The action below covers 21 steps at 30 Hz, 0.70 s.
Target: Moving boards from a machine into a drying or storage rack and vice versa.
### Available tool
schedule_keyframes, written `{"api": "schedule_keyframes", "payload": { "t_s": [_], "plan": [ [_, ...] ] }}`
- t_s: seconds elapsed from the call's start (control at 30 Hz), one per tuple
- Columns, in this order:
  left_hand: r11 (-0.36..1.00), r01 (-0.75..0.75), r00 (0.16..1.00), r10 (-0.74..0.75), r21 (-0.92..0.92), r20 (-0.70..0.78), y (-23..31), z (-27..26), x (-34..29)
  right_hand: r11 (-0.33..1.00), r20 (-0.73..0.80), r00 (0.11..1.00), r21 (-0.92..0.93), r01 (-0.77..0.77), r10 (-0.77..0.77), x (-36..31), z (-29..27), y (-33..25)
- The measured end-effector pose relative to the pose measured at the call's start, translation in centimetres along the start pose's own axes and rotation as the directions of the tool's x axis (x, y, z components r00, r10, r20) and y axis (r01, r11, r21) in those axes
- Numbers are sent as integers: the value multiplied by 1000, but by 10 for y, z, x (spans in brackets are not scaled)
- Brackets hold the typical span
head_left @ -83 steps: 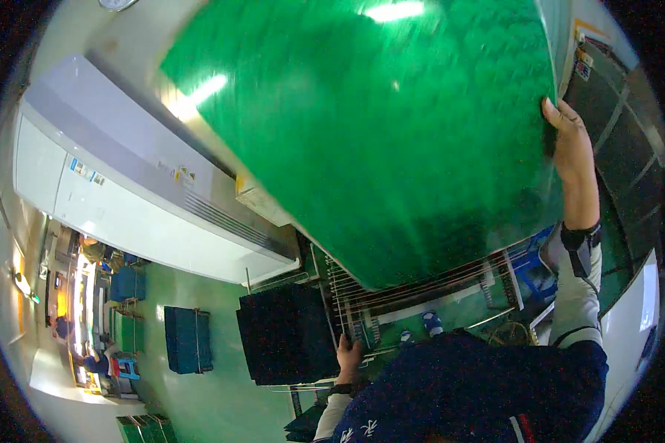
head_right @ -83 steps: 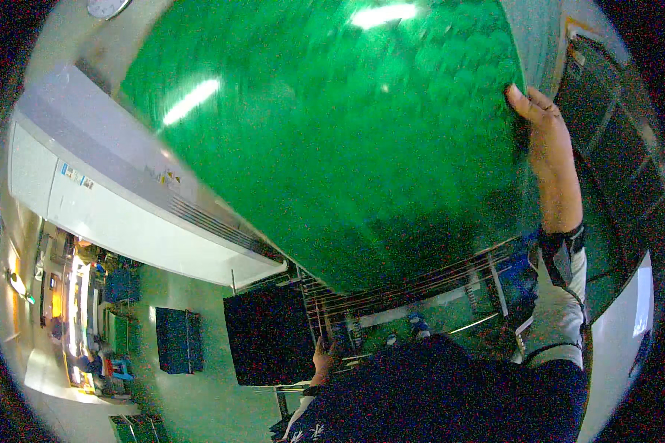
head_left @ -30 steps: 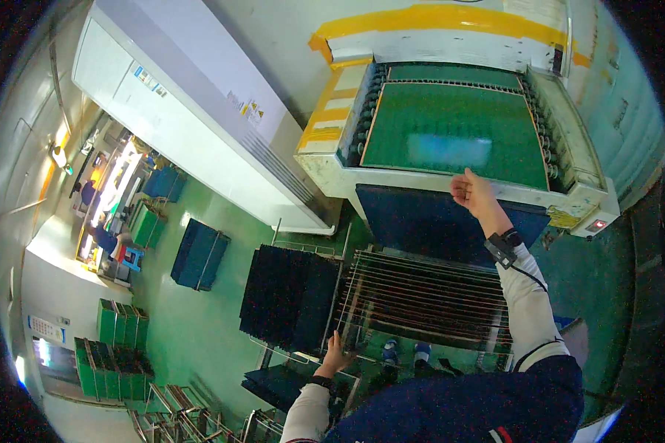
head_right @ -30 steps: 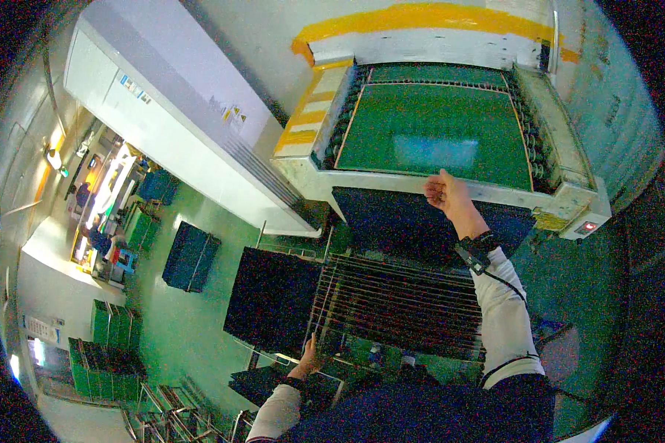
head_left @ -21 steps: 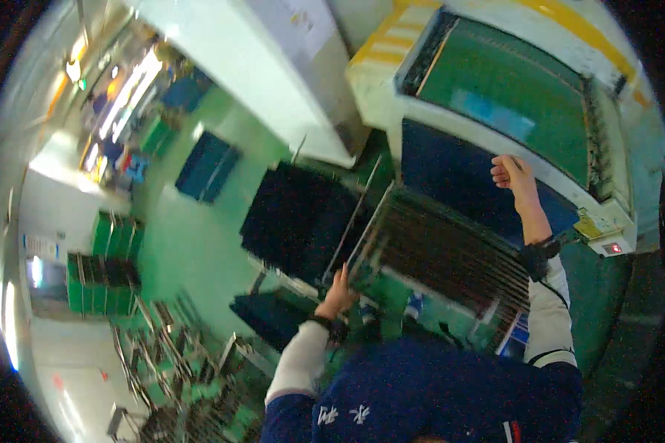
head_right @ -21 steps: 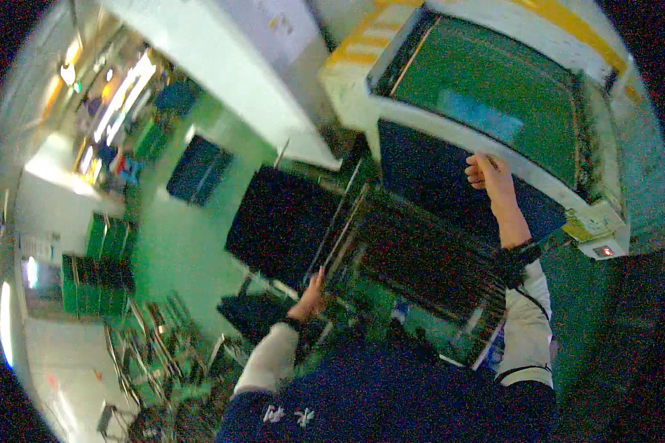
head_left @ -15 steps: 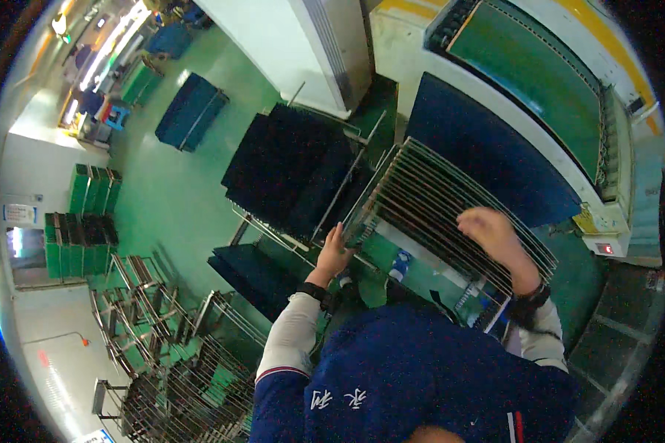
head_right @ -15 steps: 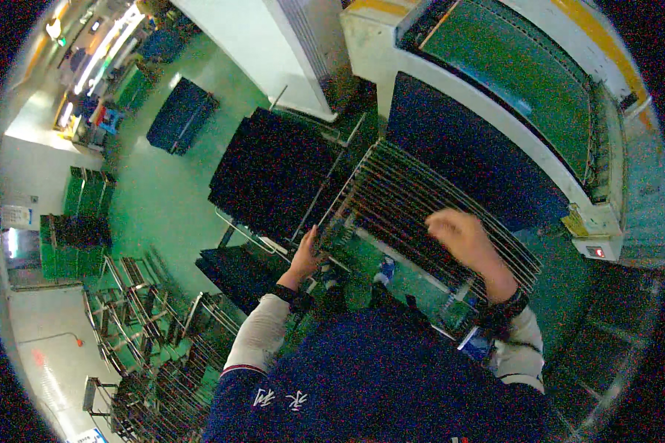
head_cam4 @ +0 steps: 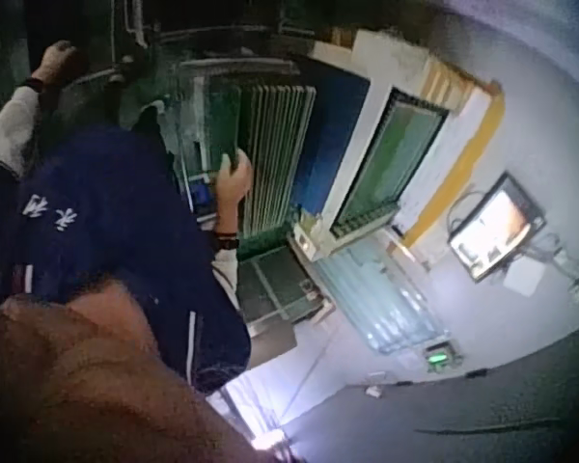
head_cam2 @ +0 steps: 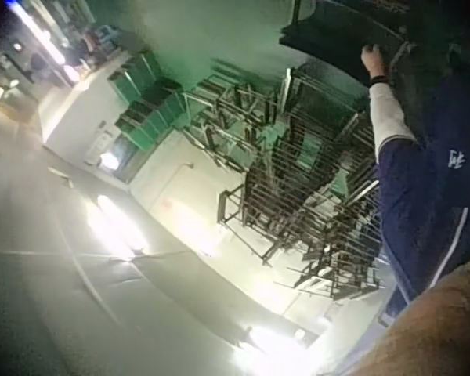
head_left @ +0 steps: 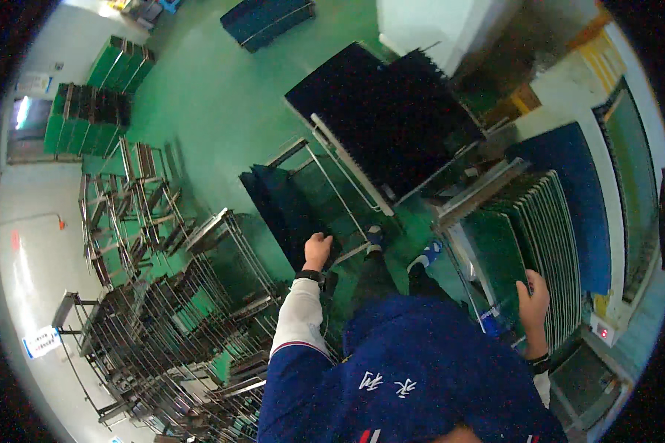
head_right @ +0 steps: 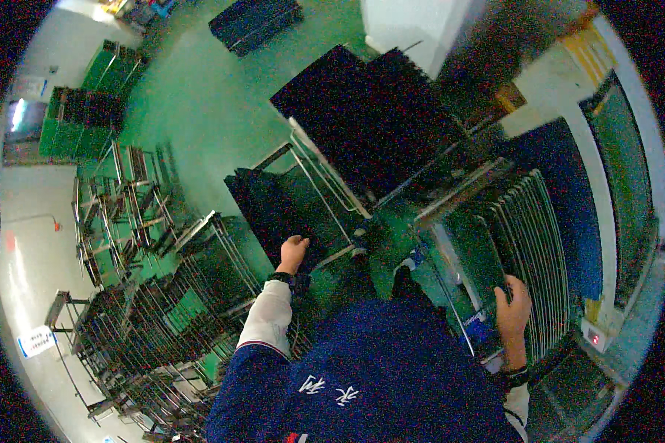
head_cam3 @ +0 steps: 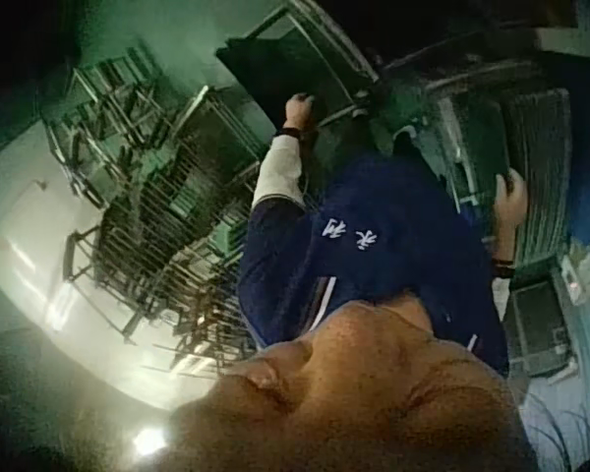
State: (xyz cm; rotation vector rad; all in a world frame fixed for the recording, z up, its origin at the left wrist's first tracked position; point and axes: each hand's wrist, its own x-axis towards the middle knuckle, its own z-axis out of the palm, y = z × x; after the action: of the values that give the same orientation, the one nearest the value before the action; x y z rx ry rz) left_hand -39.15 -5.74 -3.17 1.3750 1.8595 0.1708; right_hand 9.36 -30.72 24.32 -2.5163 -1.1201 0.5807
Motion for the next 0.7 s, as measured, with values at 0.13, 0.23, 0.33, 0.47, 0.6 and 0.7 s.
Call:
{"api": "schedule_keyframes", "payload": {
  "t_s": [0.13,0.23,0.33,0.47,0.6,0.7],
  "plan": [
    [994,93,989,-99,-57,-111,-55,-37,32,977,57,983,-134,-168,177,19,25,3],
    [990,133,980,-137,-40,-144,-91,-41,62,914,-79,967,-317,-253,240,30,43,35],
    [989,145,974,-146,-17,-172,-130,-34,87,935,-27,970,-261,-239,241,46,38,40],
    [976,197,969,-179,95,-168,-128,-27,117,936,-96,962,-223,-271,256,34,28,68],
    [968,241,946,-218,70,-240,-159,-11,147,922,-143,954,-253,-292,263,42,34,55],
    [968,244,934,-220,54,-281,-167,3,163,930,-44,951,-196,-310,307,48,28,54]
  ]
}}
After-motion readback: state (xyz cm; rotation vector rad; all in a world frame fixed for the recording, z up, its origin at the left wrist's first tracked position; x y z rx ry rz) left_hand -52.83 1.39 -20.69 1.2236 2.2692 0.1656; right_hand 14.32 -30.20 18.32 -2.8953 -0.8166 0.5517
